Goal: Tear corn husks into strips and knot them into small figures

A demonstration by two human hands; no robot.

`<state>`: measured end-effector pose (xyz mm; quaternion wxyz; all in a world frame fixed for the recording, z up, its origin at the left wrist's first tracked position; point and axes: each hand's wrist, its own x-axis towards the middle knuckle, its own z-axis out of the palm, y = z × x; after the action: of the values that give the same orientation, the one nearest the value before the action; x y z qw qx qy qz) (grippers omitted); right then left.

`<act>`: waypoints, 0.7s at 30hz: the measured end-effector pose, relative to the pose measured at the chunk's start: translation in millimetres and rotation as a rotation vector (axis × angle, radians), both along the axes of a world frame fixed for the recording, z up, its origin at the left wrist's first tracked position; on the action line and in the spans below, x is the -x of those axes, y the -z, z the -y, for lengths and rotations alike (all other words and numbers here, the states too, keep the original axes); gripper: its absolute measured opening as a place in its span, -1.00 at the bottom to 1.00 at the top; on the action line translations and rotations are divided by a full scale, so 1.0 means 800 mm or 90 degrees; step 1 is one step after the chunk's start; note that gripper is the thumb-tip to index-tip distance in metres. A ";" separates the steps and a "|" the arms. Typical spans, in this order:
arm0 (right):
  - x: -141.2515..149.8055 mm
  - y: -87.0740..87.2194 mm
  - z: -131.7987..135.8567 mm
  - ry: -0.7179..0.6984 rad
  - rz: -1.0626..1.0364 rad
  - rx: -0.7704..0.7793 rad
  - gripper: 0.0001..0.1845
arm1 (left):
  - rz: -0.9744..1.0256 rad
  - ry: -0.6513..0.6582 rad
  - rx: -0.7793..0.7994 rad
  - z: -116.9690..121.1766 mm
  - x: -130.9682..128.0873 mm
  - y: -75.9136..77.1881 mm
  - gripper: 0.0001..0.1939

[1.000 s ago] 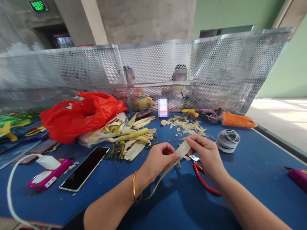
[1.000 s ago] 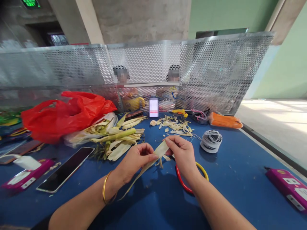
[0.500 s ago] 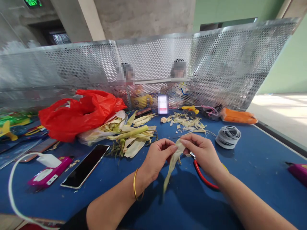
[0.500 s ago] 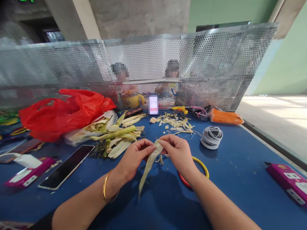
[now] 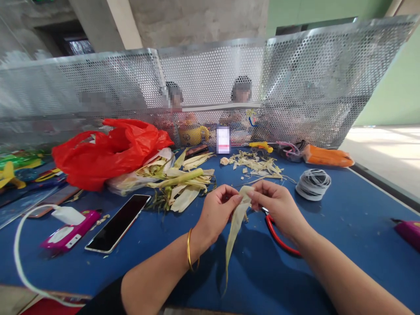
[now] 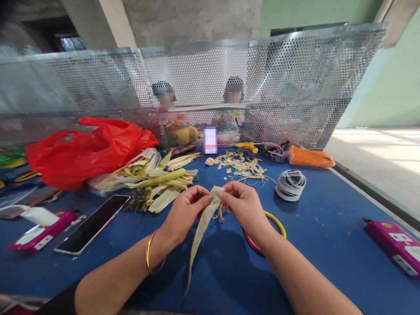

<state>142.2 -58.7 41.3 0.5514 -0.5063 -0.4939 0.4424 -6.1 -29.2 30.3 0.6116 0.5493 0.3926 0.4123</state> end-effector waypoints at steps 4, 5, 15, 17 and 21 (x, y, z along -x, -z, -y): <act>-0.002 0.000 -0.001 0.010 0.019 -0.017 -0.61 | 0.014 0.022 0.016 -0.001 0.000 0.003 -0.78; -0.002 0.000 -0.001 0.012 0.022 -0.019 -0.60 | 0.017 0.039 0.025 -0.002 0.001 0.003 -0.77; -0.001 0.002 0.001 0.023 -0.014 -0.028 -0.66 | 0.028 0.024 0.054 0.001 0.000 0.003 -0.74; -0.001 0.002 0.001 0.014 -0.011 -0.034 -0.69 | 0.034 0.045 0.060 0.001 -0.001 0.002 -0.73; 0.000 0.002 0.000 -0.040 0.022 -0.018 -0.67 | 0.071 0.053 0.087 0.001 -0.001 0.001 -0.68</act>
<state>142.3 -58.7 39.3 0.5358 -0.4905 -0.5249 0.4437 -4.9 -29.7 29.1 0.6854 0.4984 0.3618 0.3885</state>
